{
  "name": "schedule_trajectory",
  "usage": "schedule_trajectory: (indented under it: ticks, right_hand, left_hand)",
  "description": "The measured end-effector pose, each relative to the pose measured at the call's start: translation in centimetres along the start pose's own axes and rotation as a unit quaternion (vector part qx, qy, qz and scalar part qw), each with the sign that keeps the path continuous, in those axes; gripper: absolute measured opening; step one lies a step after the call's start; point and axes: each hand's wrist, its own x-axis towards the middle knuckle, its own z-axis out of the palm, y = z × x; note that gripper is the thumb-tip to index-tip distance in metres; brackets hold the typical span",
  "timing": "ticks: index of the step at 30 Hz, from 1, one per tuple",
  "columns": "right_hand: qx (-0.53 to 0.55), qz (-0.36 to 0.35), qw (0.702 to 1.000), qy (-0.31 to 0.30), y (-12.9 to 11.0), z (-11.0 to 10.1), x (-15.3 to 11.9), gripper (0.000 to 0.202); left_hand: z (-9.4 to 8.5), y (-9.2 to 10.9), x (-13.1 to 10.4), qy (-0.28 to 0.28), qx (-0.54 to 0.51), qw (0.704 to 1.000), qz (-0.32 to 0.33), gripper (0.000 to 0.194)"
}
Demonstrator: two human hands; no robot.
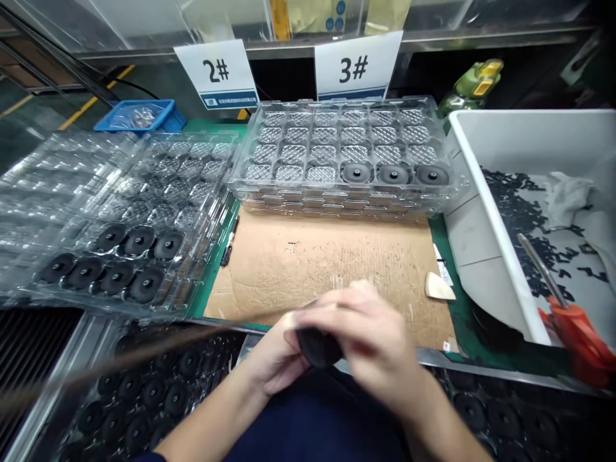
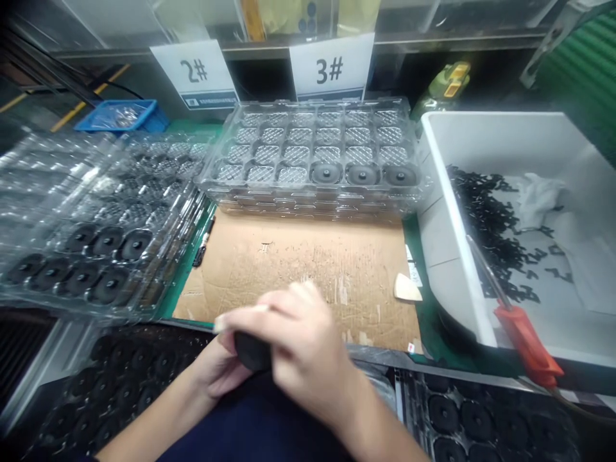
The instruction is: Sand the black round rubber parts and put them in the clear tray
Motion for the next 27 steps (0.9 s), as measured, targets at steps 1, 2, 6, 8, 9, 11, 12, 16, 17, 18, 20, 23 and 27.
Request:
schedule_trajectory:
  ticks: [1,2,6,8,9,11,12,16,17,18,20,23,27]
  right_hand:
    - [-0.009,0.050,0.999,-0.004,0.3,-0.5,-0.2,0.036]
    - [-0.018,0.091,0.996,0.005,0.8,-0.9,-0.5,0.037]
    - [0.018,0.181,0.967,0.176,3.4,0.3,-3.3,0.030]
    - [0.012,0.230,0.953,0.194,5.5,2.4,-5.1,0.025]
    - [-0.004,0.247,0.955,0.162,6.6,3.4,-5.9,0.024]
    - [-0.026,0.257,0.962,0.086,8.3,4.7,-6.9,0.022]
    - [-0.030,0.256,0.964,0.063,8.7,4.9,-7.0,0.021]
    - [-0.057,0.261,0.959,0.090,5.6,3.1,-4.8,0.024]
    - [-0.063,0.251,0.959,0.111,4.0,2.6,-3.9,0.026]
    - [-0.065,0.225,0.964,0.127,2.2,2.2,-3.0,0.029]
    - [-0.049,0.133,0.985,0.097,-1.0,2.0,-1.4,0.036]
    - [-0.010,0.088,0.995,-0.046,-3.5,2.3,-0.1,0.033]
    - [-0.014,0.140,0.984,-0.107,-3.3,3.2,1.0,0.024]
  left_hand:
    - [0.0,0.1,-0.1,-0.013,-0.003,1.000,0.007,0.055]
    - [-0.2,0.1,-0.3,-0.026,-0.006,1.000,0.010,0.061]
    - [-1.1,-0.1,-0.8,-0.052,-0.032,0.998,0.022,0.063]
    - [-1.6,-0.2,-0.8,-0.052,-0.045,0.997,0.031,0.063]
    - [-1.7,-0.3,-0.9,-0.054,-0.051,0.997,0.031,0.062]
    - [-2.0,-0.4,-1.0,-0.058,-0.064,0.996,0.026,0.056]
    - [-2.1,-0.4,-1.0,-0.060,-0.069,0.996,0.022,0.054]
    - [-1.8,-0.3,-1.2,-0.060,-0.086,0.994,0.025,0.057]
    - [-1.7,-0.4,-1.3,-0.057,-0.090,0.994,0.029,0.057]
    - [-1.6,-0.4,-1.4,-0.050,-0.093,0.994,0.032,0.055]
    - [-1.5,-0.4,-1.6,-0.028,-0.100,0.994,0.029,0.045]
    - [-1.8,-0.5,-1.9,0.029,-0.099,0.994,0.035,0.045]
    - [-2.1,-0.8,-2.0,0.061,-0.087,0.992,0.066,0.052]
